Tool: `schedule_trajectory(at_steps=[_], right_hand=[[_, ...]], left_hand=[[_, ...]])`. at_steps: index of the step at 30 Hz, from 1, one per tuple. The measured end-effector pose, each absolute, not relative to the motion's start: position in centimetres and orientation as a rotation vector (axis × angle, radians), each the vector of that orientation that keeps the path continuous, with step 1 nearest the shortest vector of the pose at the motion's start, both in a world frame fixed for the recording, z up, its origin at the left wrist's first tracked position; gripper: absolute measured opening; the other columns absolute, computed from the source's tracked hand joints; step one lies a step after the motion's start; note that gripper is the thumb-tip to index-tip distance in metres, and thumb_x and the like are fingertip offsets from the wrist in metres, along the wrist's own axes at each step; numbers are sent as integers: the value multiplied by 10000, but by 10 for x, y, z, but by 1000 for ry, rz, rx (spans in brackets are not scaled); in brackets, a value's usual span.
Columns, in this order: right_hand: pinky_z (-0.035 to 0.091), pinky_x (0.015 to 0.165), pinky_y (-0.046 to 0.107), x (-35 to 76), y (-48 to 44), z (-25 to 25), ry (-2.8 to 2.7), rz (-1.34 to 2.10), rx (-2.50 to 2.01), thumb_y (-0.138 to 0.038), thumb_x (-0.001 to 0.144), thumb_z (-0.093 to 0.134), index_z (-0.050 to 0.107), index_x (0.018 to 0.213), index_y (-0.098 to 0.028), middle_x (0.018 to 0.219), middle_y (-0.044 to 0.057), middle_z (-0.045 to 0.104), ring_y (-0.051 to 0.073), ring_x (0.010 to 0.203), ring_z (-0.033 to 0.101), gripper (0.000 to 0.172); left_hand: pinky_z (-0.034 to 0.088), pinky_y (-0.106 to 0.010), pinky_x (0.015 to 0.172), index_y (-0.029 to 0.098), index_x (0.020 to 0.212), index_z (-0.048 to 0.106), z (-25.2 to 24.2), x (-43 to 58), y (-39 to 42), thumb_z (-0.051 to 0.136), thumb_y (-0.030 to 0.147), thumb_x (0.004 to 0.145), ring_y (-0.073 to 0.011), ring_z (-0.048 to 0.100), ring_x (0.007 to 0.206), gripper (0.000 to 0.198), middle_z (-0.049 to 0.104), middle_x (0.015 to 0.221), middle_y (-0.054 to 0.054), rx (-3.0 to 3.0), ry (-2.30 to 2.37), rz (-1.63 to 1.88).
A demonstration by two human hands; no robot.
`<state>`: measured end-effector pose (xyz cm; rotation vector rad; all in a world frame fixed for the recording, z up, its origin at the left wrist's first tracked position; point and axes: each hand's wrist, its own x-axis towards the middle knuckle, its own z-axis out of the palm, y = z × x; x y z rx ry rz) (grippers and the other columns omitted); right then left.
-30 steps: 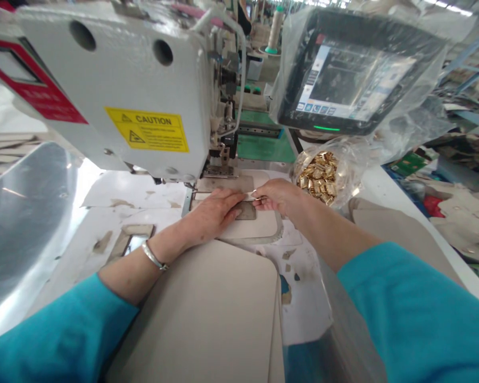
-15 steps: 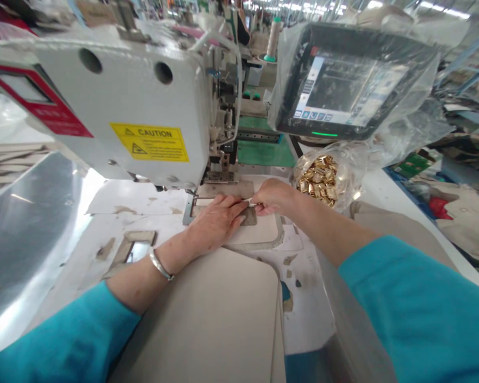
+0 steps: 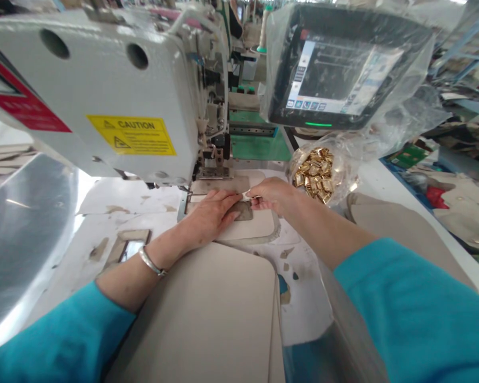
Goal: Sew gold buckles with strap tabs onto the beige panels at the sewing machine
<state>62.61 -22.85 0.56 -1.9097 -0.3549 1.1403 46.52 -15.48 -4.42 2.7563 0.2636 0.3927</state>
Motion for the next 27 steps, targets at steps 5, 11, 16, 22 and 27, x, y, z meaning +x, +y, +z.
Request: schedule_trajectory(at_steps=[5, 11, 16, 22, 27], right_hand=[[528, 503, 227, 624, -229, 1, -315, 1103, -1871, 56, 790, 622, 548, 685, -126, 526, -21, 569, 80, 445, 510, 223], [531, 509, 228, 617, -231, -3, -293, 996, -1834, 54, 792, 612, 533, 687, -133, 503, -35, 548, 76, 433, 500, 229], [522, 487, 224, 614, -229, 1, -334, 962, -1916, 45, 808, 592, 504, 624, -148, 462, -38, 507, 74, 419, 478, 281], [541, 513, 222, 615, -229, 4, -337, 979, -2008, 43, 815, 610, 513, 622, -138, 465, -22, 519, 73, 427, 508, 282], [564, 526, 238, 616, -227, 6, -384, 959, -2096, 32, 782, 670, 501, 634, -144, 473, -22, 530, 77, 434, 518, 286]], left_hand=[[383, -400, 1050, 87, 1308, 522, -44, 466, -155, 455, 279, 946, -266, 507, 1163, 415, 571, 1273, -137, 2775, 270, 385], [384, -390, 1040, 109, 1304, 528, -43, 466, -155, 470, 288, 942, -262, 514, 1146, 408, 571, 1275, -122, 2789, 283, 370], [373, -382, 1045, 83, 1325, 516, -42, 466, -156, 453, 285, 949, -260, 501, 1152, 431, 563, 1278, -136, 2796, 272, 359], [371, -381, 1051, 95, 1337, 517, -43, 466, -156, 448, 281, 956, -254, 498, 1160, 430, 557, 1282, -133, 2804, 279, 354], [388, -389, 1038, 98, 1332, 526, -39, 465, -161, 404, 265, 979, -248, 507, 1124, 409, 566, 1278, -127, 2860, 289, 352]])
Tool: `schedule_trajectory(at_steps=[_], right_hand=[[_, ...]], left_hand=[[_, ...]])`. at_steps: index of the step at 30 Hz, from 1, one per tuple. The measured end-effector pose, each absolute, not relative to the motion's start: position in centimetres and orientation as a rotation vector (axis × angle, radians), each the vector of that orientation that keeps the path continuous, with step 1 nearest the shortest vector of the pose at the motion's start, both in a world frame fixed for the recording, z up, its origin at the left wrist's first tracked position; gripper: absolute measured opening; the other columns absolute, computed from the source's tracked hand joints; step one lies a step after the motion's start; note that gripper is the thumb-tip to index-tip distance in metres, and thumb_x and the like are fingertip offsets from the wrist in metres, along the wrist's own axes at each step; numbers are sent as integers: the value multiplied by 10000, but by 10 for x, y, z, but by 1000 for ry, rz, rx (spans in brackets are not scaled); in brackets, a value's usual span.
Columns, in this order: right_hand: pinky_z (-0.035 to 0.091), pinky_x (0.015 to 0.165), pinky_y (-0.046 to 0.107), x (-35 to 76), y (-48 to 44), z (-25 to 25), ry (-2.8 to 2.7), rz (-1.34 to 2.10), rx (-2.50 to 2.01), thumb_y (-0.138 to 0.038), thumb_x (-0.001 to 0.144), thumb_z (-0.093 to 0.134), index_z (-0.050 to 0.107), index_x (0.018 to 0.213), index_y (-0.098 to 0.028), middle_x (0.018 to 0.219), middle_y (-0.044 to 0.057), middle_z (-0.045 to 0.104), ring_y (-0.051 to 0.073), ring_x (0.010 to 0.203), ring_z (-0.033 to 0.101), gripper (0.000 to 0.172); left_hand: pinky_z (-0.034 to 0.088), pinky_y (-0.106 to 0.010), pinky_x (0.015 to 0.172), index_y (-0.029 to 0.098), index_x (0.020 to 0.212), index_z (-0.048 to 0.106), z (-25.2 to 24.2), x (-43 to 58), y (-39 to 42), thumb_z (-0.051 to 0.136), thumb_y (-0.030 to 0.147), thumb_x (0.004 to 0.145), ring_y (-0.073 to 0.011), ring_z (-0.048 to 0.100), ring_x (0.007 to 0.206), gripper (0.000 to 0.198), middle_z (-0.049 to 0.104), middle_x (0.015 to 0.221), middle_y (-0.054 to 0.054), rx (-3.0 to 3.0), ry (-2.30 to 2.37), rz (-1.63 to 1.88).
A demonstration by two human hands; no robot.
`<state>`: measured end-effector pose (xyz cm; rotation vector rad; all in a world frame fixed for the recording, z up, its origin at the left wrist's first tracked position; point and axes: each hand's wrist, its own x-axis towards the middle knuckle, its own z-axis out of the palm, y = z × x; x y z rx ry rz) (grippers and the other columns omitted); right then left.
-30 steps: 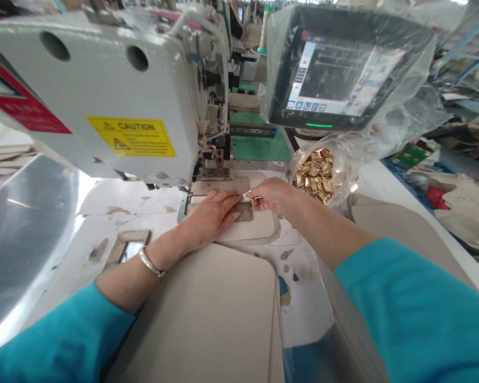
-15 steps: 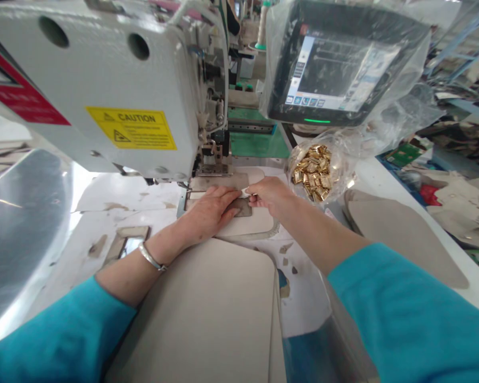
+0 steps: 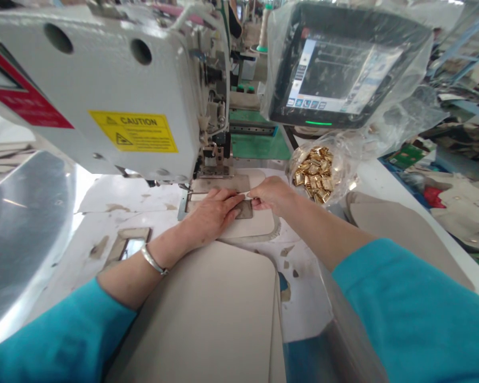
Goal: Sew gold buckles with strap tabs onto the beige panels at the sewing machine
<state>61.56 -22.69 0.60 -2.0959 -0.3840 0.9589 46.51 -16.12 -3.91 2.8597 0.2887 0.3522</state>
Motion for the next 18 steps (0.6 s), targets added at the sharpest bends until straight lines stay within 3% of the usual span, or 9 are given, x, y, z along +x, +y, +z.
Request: schedule_trajectory(at_steps=[8, 13, 18], right_hand=[[486, 432, 204, 630, -227, 11, -579, 1252, -2265, -131, 823, 704, 545, 693, -136, 477, -10, 552, 78, 389, 479, 205], [462, 432, 199, 635, -232, 7, -568, 1316, -2180, -132, 893, 583, 508, 726, -155, 525, 5, 593, 83, 395, 498, 184], [478, 465, 205, 637, -237, 0, -599, 1321, -2126, -173, 928, 524, 501, 790, -165, 550, 5, 605, 95, 422, 547, 140]], left_hand=[[401, -378, 1046, 73, 1307, 532, -43, 467, -169, 362, 242, 994, -251, 512, 1155, 394, 589, 1258, -135, 2973, 309, 384], [376, -350, 1085, 80, 1370, 458, -44, 469, -173, 389, 179, 972, -238, 495, 1242, 415, 558, 1347, -117, 3012, 269, 370], [443, -316, 1005, 103, 1240, 552, -37, 476, -182, 450, 175, 946, -224, 555, 1139, 320, 616, 1227, -101, 2997, 380, 354]])
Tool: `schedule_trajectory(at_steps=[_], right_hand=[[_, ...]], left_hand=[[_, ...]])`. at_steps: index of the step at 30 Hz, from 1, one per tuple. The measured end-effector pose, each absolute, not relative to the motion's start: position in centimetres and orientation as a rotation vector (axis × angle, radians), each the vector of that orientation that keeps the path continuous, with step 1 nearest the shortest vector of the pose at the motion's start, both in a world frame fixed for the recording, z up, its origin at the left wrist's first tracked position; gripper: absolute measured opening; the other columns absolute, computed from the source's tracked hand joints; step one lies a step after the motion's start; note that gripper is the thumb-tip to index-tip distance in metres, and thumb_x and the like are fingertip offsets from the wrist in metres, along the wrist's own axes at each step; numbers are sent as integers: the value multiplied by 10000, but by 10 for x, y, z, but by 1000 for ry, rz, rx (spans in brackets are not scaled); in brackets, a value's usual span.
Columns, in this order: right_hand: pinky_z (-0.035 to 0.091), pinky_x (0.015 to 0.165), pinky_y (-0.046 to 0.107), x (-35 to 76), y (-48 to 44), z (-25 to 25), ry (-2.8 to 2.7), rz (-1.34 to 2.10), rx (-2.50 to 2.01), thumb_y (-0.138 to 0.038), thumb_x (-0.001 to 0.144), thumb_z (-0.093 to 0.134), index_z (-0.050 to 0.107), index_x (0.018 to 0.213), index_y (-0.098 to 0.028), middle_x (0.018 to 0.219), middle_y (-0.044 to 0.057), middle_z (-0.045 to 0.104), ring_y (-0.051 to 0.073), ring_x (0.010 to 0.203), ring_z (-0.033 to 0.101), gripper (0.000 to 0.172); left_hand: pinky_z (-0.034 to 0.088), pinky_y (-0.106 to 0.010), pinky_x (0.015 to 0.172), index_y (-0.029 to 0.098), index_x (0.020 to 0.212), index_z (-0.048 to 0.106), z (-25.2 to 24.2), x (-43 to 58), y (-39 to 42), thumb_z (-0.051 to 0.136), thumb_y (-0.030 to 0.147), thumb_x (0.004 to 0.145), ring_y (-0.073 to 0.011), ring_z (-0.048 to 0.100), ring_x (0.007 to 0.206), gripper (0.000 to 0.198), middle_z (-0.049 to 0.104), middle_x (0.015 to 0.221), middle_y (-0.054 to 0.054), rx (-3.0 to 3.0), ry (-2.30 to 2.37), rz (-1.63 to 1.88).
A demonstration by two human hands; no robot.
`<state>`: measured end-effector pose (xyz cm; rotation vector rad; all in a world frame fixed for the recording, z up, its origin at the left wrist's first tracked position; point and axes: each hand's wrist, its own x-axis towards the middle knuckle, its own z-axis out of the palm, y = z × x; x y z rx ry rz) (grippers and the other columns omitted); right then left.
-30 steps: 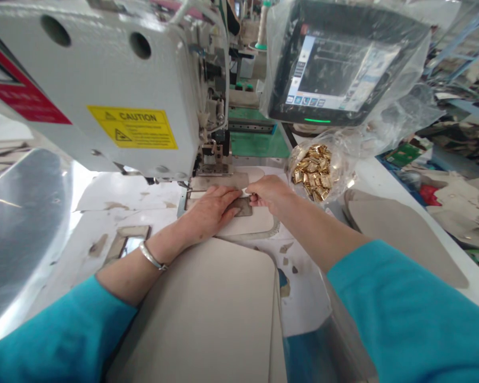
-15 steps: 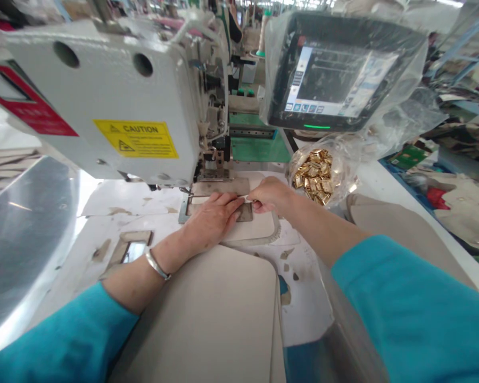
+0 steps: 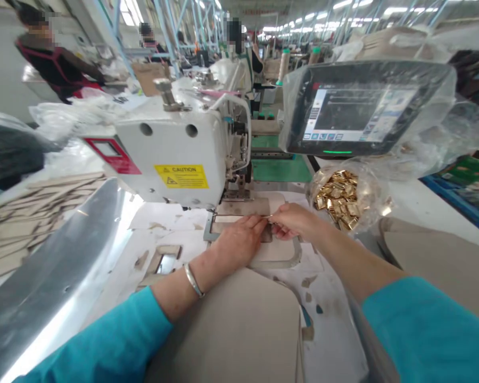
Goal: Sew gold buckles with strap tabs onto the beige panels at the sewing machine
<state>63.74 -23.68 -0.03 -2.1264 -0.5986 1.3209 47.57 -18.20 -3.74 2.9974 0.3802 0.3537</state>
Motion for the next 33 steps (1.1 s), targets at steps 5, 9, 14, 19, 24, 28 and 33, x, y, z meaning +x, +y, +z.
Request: schedule_trajectory(at_steps=[5, 9, 14, 19, 24, 28, 33], right_hand=[[491, 493, 212, 638, -240, 0, -654, 1320, -2125, -179, 910, 551, 510, 822, -156, 592, 25, 636, 107, 458, 591, 100], [478, 482, 215, 635, -240, 3, -662, 1281, -2156, -179, 926, 528, 521, 817, -156, 582, 23, 632, 109, 442, 586, 111], [431, 435, 197, 631, -242, 4, -655, 1250, -2167, -183, 935, 524, 507, 799, -162, 552, 9, 618, 98, 400, 555, 138], [400, 408, 183, 631, -243, 3, -651, 1249, -2130, -177, 925, 530, 511, 796, -155, 531, 0, 605, 82, 367, 521, 132], [385, 399, 183, 632, -243, 0, -652, 1225, -2128, -176, 902, 543, 516, 796, -153, 524, 1, 608, 87, 365, 525, 113], [403, 414, 192, 633, -243, -2, -650, 1212, -2122, -185, 900, 549, 522, 791, -153, 525, 1, 610, 92, 374, 533, 117], [419, 435, 187, 633, -244, -1, -650, 1220, -2122, -185, 910, 546, 515, 780, -160, 537, -7, 609, 83, 388, 537, 136]], left_hand=[[470, -343, 971, 117, 1156, 577, -36, 460, -183, 495, 339, 958, -239, 561, 1075, 308, 622, 1122, -88, 2966, 570, 382], [459, -394, 990, 122, 1161, 559, -32, 429, -176, 502, 379, 951, -269, 548, 1100, 338, 605, 1144, -111, 2932, 788, 321], [470, -415, 968, 121, 1151, 558, -27, 417, -175, 536, 376, 929, -291, 547, 1097, 339, 593, 1147, -130, 2922, 931, 298], [453, -377, 1002, 113, 1228, 523, -21, 410, -175, 537, 322, 924, -265, 544, 1124, 369, 573, 1230, -131, 2865, 868, 259], [471, -403, 912, 189, 1226, 545, -18, 389, -170, 483, 365, 952, -277, 534, 1089, 332, 573, 1198, -108, 2875, 1066, 303], [455, -423, 804, 250, 1176, 567, -16, 388, -167, 408, 443, 979, -285, 574, 973, 319, 608, 1046, -82, 2957, 1177, 213], [437, -383, 782, 209, 1142, 556, -12, 394, -163, 376, 417, 998, -266, 620, 931, 311, 644, 984, -85, 3004, 1094, 96]])
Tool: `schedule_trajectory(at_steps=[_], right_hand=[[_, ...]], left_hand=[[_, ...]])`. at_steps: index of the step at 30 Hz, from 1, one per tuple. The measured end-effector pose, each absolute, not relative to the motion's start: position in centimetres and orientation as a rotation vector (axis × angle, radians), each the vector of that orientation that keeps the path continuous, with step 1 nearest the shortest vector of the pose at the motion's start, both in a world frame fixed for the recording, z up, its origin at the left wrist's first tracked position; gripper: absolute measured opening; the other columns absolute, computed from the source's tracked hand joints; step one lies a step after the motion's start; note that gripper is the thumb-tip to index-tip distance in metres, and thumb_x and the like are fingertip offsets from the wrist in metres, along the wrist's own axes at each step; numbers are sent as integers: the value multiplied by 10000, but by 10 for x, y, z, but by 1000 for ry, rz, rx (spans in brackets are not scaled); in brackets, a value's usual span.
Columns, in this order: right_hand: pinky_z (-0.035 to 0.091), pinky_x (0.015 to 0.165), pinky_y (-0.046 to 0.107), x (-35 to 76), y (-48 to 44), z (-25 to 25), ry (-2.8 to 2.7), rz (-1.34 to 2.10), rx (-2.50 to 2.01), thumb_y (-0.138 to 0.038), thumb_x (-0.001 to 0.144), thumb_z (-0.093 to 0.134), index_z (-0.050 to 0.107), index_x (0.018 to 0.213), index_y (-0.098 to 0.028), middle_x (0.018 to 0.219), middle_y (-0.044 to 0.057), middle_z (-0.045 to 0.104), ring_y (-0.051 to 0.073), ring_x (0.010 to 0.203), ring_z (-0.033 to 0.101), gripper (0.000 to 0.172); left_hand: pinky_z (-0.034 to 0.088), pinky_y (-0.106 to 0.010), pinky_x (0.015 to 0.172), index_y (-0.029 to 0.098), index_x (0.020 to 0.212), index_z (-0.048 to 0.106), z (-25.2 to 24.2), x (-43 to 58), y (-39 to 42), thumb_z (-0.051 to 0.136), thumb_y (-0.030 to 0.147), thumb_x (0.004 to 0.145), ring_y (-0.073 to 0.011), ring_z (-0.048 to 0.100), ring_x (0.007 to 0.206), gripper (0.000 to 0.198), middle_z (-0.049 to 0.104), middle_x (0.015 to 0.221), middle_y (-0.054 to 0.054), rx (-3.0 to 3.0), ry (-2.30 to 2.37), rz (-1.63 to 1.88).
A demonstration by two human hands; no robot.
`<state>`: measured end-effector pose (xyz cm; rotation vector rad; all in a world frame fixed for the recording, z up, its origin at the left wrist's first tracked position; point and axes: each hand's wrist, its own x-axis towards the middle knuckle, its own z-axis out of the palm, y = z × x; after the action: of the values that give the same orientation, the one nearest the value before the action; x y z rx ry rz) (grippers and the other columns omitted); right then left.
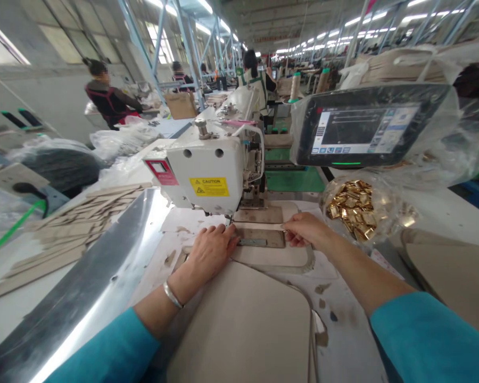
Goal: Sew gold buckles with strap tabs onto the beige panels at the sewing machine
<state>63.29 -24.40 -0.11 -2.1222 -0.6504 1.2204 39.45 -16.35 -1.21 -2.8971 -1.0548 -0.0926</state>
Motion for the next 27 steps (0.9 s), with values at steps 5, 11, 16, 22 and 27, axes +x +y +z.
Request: schedule_trajectory(at_steps=[5, 11, 16, 22, 27], right_hand=[[394, 422, 183, 634, -244, 0, -631, 1220, -2122, -191, 889, 573, 519, 787, -161, 541, -1, 611, 85, 389, 536, 119], [403, 425, 186, 637, -241, -4, -598, 1244, -2113, -177, 862, 592, 527, 794, -157, 533, 3, 615, 87, 380, 531, 96], [388, 406, 181, 629, -230, -8, -619, 1259, -2113, -182, 861, 596, 535, 782, -150, 529, 10, 625, 85, 370, 530, 105], [355, 378, 172, 607, -213, -7, -634, 1289, -2118, -177, 881, 573, 526, 766, -153, 499, 5, 617, 87, 357, 532, 126], [343, 370, 172, 584, -201, 1, -656, 1292, -2124, -150, 903, 542, 525, 761, -144, 485, 5, 603, 85, 342, 520, 143]], left_hand=[[443, -376, 777, 206, 1181, 524, -13, 394, -164, 348, 408, 1009, -259, 652, 905, 319, 672, 963, -77, -2924, -1043, -58], [447, -386, 790, 210, 1219, 499, -16, 391, -162, 335, 411, 1012, -266, 664, 911, 333, 690, 965, -78, -2943, -1056, -60], [445, -373, 774, 222, 1186, 506, -14, 380, -154, 319, 415, 1015, -260, 672, 876, 319, 690, 932, -56, -2934, -1049, -58], [443, -364, 763, 224, 1168, 507, -10, 360, -140, 320, 421, 1012, -258, 679, 858, 314, 695, 923, -54, -2890, -1077, 9], [444, -367, 773, 231, 1102, 515, -10, 342, -127, 334, 405, 1009, -255, 683, 834, 268, 698, 912, -52, -2880, -1076, 18]])
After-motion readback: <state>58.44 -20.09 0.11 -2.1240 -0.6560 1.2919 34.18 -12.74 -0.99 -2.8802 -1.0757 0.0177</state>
